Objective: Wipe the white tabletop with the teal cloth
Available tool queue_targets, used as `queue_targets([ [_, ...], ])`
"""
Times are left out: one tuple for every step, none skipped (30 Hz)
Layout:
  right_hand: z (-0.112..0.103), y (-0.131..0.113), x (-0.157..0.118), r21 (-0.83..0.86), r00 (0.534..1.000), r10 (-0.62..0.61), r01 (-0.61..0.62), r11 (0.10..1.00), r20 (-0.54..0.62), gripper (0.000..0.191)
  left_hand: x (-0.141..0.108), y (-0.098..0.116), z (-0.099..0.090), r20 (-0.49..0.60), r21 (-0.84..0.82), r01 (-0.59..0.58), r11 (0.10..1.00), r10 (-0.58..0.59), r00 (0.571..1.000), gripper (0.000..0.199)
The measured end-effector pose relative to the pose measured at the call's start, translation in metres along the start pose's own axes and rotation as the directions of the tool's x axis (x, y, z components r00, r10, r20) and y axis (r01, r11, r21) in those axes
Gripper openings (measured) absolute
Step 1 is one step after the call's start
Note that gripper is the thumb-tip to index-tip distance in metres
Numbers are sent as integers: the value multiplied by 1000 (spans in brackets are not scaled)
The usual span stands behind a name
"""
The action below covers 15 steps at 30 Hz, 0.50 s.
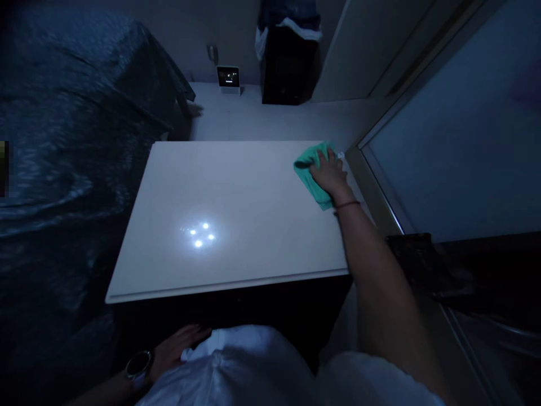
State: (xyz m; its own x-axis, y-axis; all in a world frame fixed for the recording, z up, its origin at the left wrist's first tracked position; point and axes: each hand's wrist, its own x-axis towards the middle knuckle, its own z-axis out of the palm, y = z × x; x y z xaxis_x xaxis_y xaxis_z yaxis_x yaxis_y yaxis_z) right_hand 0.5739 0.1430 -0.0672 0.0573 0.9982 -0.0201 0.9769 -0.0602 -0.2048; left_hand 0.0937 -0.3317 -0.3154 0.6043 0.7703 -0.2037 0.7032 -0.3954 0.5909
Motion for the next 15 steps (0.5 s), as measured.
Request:
queue_targets([
  [1, -22, 15, -6, 1000, 19, -19, 1000, -7, 78, 0, 1, -3, 21, -12, 0, 1000, 0, 1000, 112],
  [3, -47, 27, -11, 1000, 13, -13, 1000, -6, 78, 1, 1, -6, 46, -33, -4, 999, 6, 999, 107],
  [6, -74, 35, -15, 1000, -8, 8, 1000, 7, 78, 1, 1, -8, 63, -56, -6, 998, 10, 998, 103],
  [10, -102, 40, -11, 998, -62, 63, 998, 25, 78, 1, 0, -10, 72, -75, -15, 997, 20, 997, 100],
  [14, -132, 41, 7, 991, -127, 127, 992, 48, 79, 1, -1, -11, 68, -88, -23, 996, 29, 997, 98],
  [19, -163, 40, 30, 978, -199, 197, 980, 64, 80, 1, -2, -12, 64, -97, -34, 995, 40, 997, 95],
  [24, -193, 37, 52, 959, -272, 269, 962, 84, 80, 2, -2, -12, 64, -100, -51, 994, 58, 996, 92],
  [28, -224, 32, 62, 937, -334, 329, 942, 104, 80, 2, -3, -12, 63, -98, -63, 993, 70, 996, 91],
  [31, -253, 25, 66, 910, -395, 390, 919, 124, 80, 2, -2, -12, 65, -92, -72, 993, 78, 995, 90],
  [34, -279, 17, 62, 883, -448, 444, 894, 142, 80, 2, -2, -12, 69, -87, -77, 993, 84, 994, 91],
  [36, -303, 7, 58, 851, -502, 500, 864, 151, 79, 2, 0, -13, 70, -83, -74, 994, 80, 994, 94],
  [38, -324, -4, 57, 816, -557, 555, 830, 155, 78, 2, 1, -15, 71, -82, -72, 994, 78, 994, 98],
  [40, -341, -15, 55, 772, -616, 616, 786, 160, 78, 2, 3, -16, 67, -85, -59, 995, 65, 996, 101],
  [41, -354, -28, 56, 722, -673, 674, 737, 164, 78, 1, 5, -18, 58, -91, -41, 995, 46, 997, 102],
  [42, -364, -40, 60, 669, -724, 726, 685, 171, 77, 1, 6, -19, 53, -98, -27, 995, 32, 998, 102],
])
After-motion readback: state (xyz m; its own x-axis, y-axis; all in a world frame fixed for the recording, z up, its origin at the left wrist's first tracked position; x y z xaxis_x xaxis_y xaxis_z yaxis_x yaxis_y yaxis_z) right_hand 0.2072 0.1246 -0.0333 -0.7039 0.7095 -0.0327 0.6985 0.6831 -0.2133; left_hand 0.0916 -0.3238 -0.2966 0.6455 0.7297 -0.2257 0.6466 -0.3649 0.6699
